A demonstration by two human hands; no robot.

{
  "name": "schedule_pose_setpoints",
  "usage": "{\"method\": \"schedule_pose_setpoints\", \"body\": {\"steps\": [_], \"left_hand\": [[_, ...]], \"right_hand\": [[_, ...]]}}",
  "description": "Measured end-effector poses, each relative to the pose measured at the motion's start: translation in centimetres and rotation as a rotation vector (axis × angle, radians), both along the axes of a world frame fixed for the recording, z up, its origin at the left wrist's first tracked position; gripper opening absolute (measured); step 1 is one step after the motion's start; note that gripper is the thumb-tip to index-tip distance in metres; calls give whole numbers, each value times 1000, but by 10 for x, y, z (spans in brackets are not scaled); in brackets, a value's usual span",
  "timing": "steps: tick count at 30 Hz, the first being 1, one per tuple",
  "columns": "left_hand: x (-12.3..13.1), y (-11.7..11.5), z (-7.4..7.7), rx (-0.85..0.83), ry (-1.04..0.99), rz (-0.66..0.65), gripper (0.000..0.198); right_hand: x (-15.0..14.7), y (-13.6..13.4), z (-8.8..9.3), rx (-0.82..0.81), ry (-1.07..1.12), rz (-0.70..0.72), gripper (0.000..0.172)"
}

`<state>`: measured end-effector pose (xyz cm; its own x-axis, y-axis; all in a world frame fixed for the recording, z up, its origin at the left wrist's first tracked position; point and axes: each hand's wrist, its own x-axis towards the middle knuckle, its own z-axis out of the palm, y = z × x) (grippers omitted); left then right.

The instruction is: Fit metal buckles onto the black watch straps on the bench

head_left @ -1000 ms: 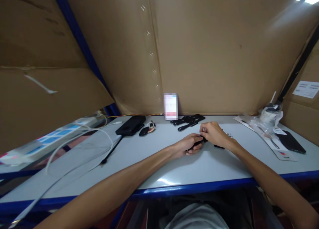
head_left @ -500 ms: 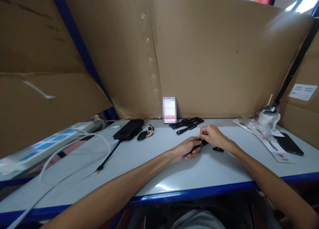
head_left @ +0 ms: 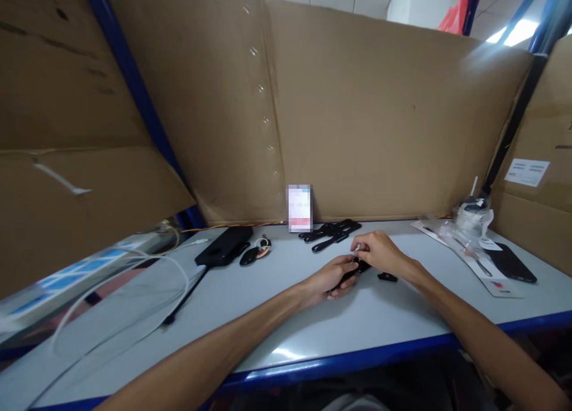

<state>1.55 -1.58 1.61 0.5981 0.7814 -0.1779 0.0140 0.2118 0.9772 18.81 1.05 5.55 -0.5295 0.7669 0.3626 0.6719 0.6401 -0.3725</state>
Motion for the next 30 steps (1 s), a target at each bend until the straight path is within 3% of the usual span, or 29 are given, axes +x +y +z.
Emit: {"method": "schedule_pose_setpoints", "body": {"steps": [2,6,10,13,17,23,30], "left_hand": [[1,-2,1,2,12,10,14],[1,-4,3,6,22,31,11],[0,-4,4,5,19,35,9],[0,-2,3,3,6,27,11],[-1,-1,1,9,4,5,13],[-1,-2,1,1,6,18,17],[-1,-3,3,-2,21,7,11]], "right_hand": [[-1,1,-1,-5,-16,-32,22],[4,1,1,41,-50,-61,12],[10,0,3,93,-87,-72,32],[9,-3,4,24,-84,-12,39],[6,-7,7,-39,-40,47,40],[12,-3,6,41,-67,-27,40],[11,-5,7,-77,1,106,41]]}}
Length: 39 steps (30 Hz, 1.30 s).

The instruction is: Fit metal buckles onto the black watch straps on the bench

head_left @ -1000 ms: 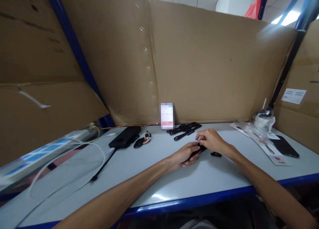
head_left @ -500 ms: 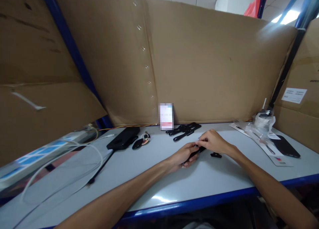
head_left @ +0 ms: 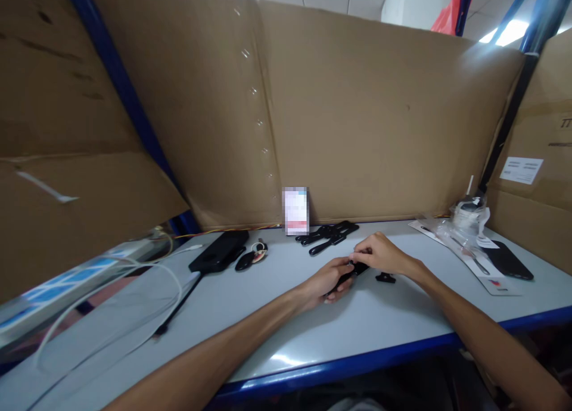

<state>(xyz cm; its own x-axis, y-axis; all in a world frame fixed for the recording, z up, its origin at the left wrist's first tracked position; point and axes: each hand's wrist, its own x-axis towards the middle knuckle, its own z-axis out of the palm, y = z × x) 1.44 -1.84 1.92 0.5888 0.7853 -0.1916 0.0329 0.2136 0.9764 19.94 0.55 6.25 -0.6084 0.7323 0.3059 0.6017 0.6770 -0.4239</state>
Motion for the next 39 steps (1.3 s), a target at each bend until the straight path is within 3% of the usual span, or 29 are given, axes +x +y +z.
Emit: {"method": "schedule_pose_setpoints", "body": {"steps": [11,22,28,34,39], "left_hand": [[0,2,-2,-6,2,-3,15],[-1,-1,0,26,-6,-35,28],[-1,1,-2,38,-4,-5,25],[-1,-2,2,33,37,-2,26],[-2,-3,1,77,41,-35,37]], "right_hand": [[2,-2,2,58,-16,-58,24],[2,2,-2,71,-63,-95,38],[4,0,3,-75,20,38,44],[6,-2,7,-40,58,56,32],[8,0,5,72,-33,-31,42]]}}
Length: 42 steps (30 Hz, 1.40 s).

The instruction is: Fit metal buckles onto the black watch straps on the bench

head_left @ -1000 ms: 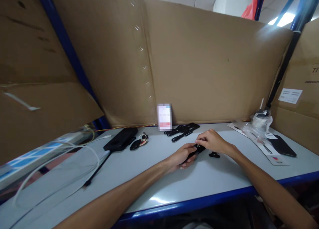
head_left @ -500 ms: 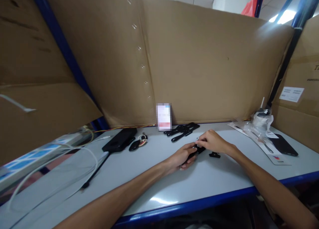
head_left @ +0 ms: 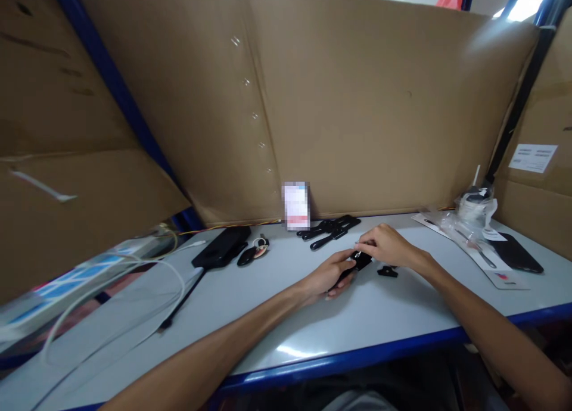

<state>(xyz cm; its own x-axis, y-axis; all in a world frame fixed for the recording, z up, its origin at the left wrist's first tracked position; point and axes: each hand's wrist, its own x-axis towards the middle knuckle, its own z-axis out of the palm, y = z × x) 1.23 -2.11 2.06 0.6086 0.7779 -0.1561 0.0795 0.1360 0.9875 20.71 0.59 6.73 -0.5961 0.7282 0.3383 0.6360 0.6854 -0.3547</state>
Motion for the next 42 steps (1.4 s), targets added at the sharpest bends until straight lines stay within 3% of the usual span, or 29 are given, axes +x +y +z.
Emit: {"method": "schedule_pose_setpoints", "body": {"steps": [9,16,20,24,29,35,42], "left_hand": [[2,-3,1,31,17,28,33],[2,-2,-2,64,-11,0,28],[4,-2,-5,114,-10,5,36],[8,-2,-9,211,-17,61,48],[9,1,-14,300,-69,237,58],[9,7,-18,314,-151,346,56],[10,8,-18,321,-148,357,54]], "right_hand": [[-1,1,-2,-45,-18,-8,46],[2,3,-1,-34,81,-25,29],[0,2,-1,-29,72,0,29],[3,-2,9,54,22,-134,30],[11,-12,20,77,-249,-352,28],[-12,-19,0,105,-400,-344,46],[-24,-18,-13,136,-344,-404,35]]}}
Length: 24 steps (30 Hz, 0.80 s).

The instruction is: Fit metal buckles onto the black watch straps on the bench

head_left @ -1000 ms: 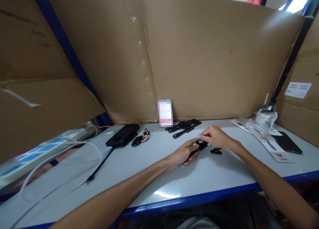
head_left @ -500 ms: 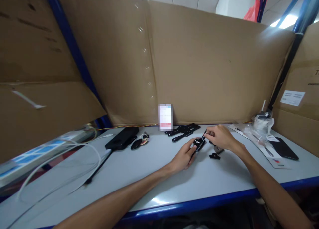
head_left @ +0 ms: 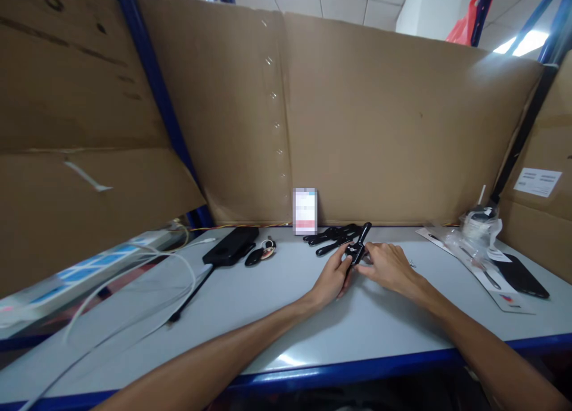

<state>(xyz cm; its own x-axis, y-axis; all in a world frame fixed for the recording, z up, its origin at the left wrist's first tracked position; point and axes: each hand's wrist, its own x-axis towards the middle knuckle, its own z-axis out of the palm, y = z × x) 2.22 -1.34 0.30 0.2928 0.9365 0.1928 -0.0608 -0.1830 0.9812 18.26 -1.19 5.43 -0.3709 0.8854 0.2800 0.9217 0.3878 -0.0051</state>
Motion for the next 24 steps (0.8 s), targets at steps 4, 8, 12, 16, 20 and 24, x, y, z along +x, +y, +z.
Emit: {"method": "schedule_pose_setpoints", "body": {"steps": [4,8,12,16,20,24], "left_hand": [[1,-1,2,-8,-12,33,53],[2,-1,1,-11,-22,45,55],[1,-2,1,4,-34,61,56],[1,-3,2,10,-8,61,57],[2,-2,1,17,13,51,59],[2,-1,-1,22,13,31,63]], "right_hand": [[0,1,0,13,7,12,33],[2,2,2,22,2,26,31],[2,2,3,23,21,25,31],[2,1,4,11,25,10,34],[2,1,4,7,15,15,33],[2,-1,6,2,11,15,34]]}}
